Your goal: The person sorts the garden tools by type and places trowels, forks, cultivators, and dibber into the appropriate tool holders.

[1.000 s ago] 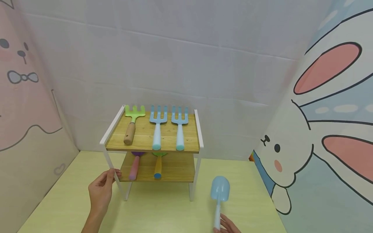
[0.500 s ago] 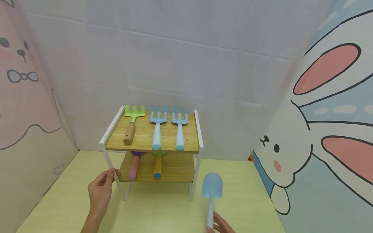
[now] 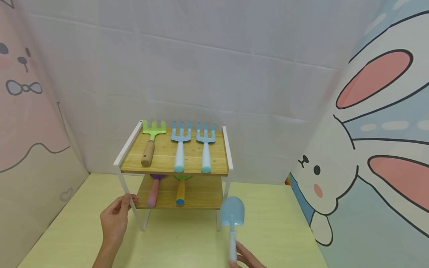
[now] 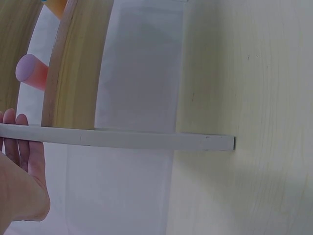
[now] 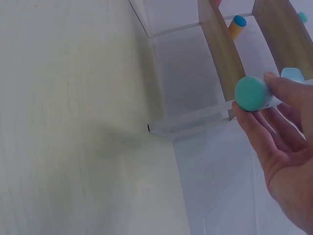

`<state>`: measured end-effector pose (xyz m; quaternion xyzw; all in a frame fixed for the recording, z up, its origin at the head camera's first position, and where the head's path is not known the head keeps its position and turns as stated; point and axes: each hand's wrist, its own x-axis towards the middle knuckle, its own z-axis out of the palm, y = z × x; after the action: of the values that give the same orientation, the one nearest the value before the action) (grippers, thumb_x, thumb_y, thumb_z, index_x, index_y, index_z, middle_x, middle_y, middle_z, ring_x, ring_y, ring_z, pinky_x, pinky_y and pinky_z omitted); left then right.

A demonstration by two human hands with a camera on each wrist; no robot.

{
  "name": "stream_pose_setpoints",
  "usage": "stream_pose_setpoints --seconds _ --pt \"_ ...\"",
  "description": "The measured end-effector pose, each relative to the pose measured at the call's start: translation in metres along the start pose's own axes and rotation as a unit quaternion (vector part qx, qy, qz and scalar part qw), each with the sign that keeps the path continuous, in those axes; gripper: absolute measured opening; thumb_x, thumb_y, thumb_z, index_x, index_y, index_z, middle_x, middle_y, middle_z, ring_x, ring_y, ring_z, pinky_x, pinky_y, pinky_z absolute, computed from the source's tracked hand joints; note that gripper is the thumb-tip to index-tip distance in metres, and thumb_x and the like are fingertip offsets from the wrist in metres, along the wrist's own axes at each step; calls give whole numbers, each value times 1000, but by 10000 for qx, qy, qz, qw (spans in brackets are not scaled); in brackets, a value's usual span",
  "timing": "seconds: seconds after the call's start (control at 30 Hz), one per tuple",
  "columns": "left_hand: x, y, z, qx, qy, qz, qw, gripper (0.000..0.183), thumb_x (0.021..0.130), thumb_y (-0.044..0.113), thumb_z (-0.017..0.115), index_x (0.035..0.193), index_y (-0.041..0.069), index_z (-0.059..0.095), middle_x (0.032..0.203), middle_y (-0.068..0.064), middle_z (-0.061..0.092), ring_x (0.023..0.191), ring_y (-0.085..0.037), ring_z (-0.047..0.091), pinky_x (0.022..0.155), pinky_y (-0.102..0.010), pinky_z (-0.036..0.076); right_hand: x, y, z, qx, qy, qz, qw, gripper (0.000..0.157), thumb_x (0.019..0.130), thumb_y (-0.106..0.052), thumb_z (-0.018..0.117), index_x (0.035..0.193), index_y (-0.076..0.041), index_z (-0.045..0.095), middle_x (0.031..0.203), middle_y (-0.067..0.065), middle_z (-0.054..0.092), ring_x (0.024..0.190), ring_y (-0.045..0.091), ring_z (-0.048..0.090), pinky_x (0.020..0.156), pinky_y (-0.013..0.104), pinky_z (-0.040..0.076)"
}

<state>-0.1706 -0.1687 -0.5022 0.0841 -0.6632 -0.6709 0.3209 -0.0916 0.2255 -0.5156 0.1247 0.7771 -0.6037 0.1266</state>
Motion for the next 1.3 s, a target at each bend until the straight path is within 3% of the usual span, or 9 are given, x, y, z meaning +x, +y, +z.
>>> stream_pose_setpoints --seconds 0.27,0.43,0.53,0.9,1.17,1.3 --pt "0 -1 1 14 21 -60 10000 24 105 9 61 97 -9 75 82 -6 77 83 -8 73 80 -16 54 -9 -16 11 643 -609 -327 9955 80 86 -43 83 151 -7 52 149 23 52 124 37 60 88 46 60" --pt "1 -1 1 5 25 -92 10000 25 105 10 61 97 -9 75 82 -6 77 83 -8 73 81 -16 54 -11 -24 22 997 -398 -534 9928 67 86 -25 86 145 -7 58 138 18 63 111 31 70 81 39 61" --pt "1 -1 1 -19 43 -75 10000 25 105 10 61 97 -9 75 82 -6 77 83 -8 73 80 -15 54 -9 -25 29 939 -192 -914 9912 62 86 -14 85 142 -4 61 132 20 66 106 30 72 76 37 62" --pt "1 -2 1 -43 41 -15 10000 25 105 9 60 97 -10 74 82 -5 77 82 -8 73 80 -15 55 6 -28 45 472 -118 -1949 9796 51 88 -9 83 135 1 65 126 18 70 97 19 75 73 36 63" --pt "1 -2 2 -44 37 -67 10000 24 105 9 61 98 -11 74 82 -6 77 82 -8 73 80 -15 54 16 -36 55 445 -37 -2523 9666 50 86 -6 83 132 3 66 116 22 73 92 18 76 69 35 63" --pt "1 -2 2 -18 64 -51 10000 24 105 9 61 98 -10 74 82 -5 77 81 -8 73 80 -15 54 20 -43 60 617 -134 -2583 9640 50 86 -3 83 132 4 66 116 23 72 92 18 75 70 35 63"
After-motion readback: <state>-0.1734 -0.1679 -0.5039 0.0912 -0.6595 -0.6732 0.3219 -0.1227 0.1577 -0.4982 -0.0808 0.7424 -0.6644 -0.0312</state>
